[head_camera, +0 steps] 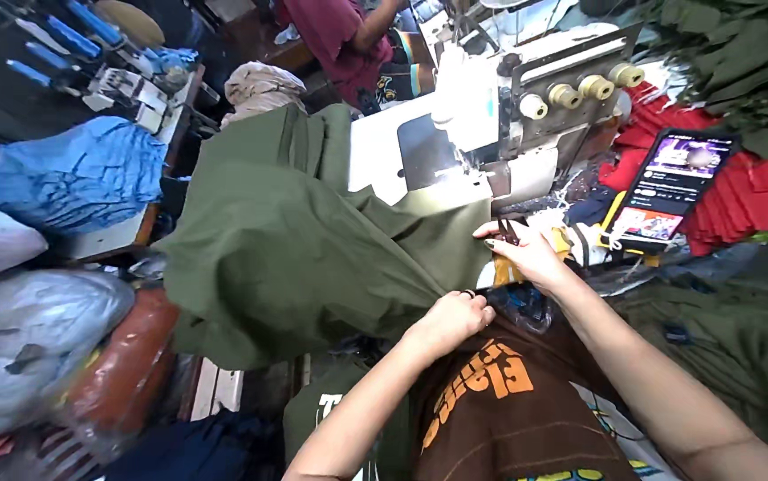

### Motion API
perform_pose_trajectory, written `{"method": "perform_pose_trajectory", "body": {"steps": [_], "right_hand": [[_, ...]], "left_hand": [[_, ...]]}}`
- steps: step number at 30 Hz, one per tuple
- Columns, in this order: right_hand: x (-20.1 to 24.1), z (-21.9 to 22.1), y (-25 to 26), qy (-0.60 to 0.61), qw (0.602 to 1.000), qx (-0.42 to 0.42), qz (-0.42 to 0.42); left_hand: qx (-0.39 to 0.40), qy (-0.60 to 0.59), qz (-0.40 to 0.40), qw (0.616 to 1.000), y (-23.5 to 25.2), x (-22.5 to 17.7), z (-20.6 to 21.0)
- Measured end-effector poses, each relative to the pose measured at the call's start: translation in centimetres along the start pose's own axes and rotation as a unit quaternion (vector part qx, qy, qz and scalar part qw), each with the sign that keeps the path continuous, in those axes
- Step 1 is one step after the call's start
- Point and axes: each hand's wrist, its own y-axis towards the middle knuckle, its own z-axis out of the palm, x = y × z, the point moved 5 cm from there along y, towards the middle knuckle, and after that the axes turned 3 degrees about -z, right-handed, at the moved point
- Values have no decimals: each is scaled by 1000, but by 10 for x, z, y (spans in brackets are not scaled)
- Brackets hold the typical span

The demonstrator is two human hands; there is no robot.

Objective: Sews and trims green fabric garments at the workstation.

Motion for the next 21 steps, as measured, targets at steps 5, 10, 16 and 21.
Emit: {"method": "perform_pose_trajectory", "body": {"steps": [5,10,16,21], "right_hand": [[-12,2,-18,102,992,4,71],[-18,0,-28,148,973,-54,170],[-21,2,-28,271,946,-20,177],[-21,4,-23,266,946,-22,185]], "left_hand": [[-196,-77,-58,976,23,9,-95],[-339,-16,-71,938,52,67,-134],[-366,-59,-106,923,56,120,-140],[-287,-80,-168,940,41,140,-145]]}}
